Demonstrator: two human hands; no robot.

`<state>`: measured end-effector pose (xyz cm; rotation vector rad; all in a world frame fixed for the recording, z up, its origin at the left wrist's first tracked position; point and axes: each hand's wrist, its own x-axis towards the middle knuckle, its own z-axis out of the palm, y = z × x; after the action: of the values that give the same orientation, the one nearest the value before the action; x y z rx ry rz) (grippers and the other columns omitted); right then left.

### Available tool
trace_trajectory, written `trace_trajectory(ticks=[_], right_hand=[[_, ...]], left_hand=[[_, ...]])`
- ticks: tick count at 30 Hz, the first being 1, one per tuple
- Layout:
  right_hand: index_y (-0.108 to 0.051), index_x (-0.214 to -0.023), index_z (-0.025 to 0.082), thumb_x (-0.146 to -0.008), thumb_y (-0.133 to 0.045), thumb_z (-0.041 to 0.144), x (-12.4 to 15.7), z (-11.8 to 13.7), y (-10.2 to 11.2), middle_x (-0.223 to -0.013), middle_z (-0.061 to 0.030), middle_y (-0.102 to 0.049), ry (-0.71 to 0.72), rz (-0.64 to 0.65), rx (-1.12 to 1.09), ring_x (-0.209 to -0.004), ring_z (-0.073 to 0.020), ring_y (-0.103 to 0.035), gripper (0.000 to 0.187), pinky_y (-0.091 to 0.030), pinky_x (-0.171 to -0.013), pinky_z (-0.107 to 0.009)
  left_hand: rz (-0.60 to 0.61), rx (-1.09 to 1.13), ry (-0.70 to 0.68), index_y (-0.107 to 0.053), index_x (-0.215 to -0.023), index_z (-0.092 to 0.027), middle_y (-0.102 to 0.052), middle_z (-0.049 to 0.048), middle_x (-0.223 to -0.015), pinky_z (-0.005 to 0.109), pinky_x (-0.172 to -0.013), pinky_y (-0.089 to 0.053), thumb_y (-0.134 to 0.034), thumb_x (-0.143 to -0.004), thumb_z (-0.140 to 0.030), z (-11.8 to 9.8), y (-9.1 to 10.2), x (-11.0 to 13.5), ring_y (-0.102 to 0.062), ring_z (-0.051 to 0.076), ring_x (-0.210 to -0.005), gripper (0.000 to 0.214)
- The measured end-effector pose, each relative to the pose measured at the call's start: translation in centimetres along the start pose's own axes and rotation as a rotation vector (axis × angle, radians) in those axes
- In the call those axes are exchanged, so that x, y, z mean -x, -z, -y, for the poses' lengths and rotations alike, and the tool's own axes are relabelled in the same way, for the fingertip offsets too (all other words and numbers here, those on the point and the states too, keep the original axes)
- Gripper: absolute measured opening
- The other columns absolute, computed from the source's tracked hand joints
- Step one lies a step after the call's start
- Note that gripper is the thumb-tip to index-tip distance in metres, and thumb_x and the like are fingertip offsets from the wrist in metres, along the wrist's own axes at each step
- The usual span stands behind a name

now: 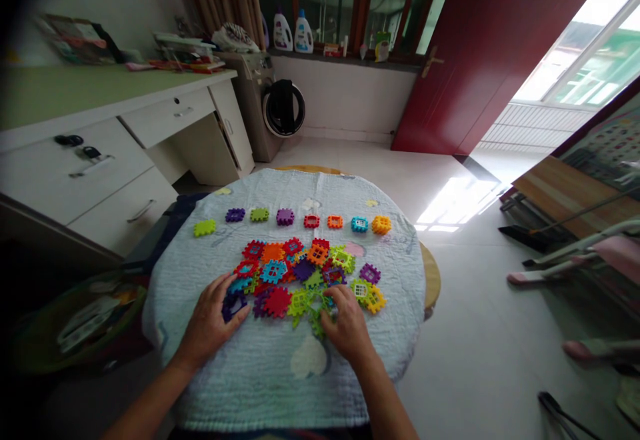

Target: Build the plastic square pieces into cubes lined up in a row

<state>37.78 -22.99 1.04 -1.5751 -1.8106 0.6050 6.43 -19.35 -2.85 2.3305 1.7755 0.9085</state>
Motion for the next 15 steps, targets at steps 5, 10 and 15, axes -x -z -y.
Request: trace_trajectory(ticks=[5, 10, 15], right_hand=[[-0.064, -0.101, 0.022, -0.072, -0.068, 0.02, -0.2, 1.2, -0.5, -0.108, -0.0075, -0.062, 0.056, 0.111, 0.155, -0.101, -0.024, -0.055, 0.03, -0.047, -0.092, -0.038], [-0.066, -0.089, 0.021, -0.084, -0.05, 0.018, -1.0, -0.2, -0.5, -0.09, -0.0051, -0.066, -0.048, 0.02, 0.031, -0.087, -0.0195, -0.061, 0.017, -0.049, -0.081, -0.032], [-0.063, -0.111, 0.019, -0.081, -0.055, 0.028, -1.4, -2.6, 1.2, -0.074, -0.0002, -0.063, -0.241, -0.049, -0.06, -0.063, -0.0167, -0.058, 0.032, -0.048, -0.063, -0.029]], left_hand=[[-0.001, 0.011, -0.011, -0.036, -0.141, -0.022, -0.047, 0.0147, -0.136, 0.054, -0.107, -0.041, -0.058, -0.085, -0.046, 0.2, -0.1, 0.1, -0.046, 0.032, -0.126, 0.064], [0.015, 0.005, -0.003, -0.039, -0.139, -0.022, -0.048, 0.0146, -0.135, 0.054, -0.106, -0.042, -0.057, -0.085, -0.047, 0.3, -0.1, 0.1, -0.047, 0.033, -0.126, 0.063], [0.015, -0.004, -0.005, -0.042, -0.137, -0.021, -0.05, 0.0146, -0.133, 0.053, -0.106, -0.042, -0.057, -0.084, -0.048, 0.4, -0.1, 0.0, -0.049, 0.032, -0.124, 0.061]])
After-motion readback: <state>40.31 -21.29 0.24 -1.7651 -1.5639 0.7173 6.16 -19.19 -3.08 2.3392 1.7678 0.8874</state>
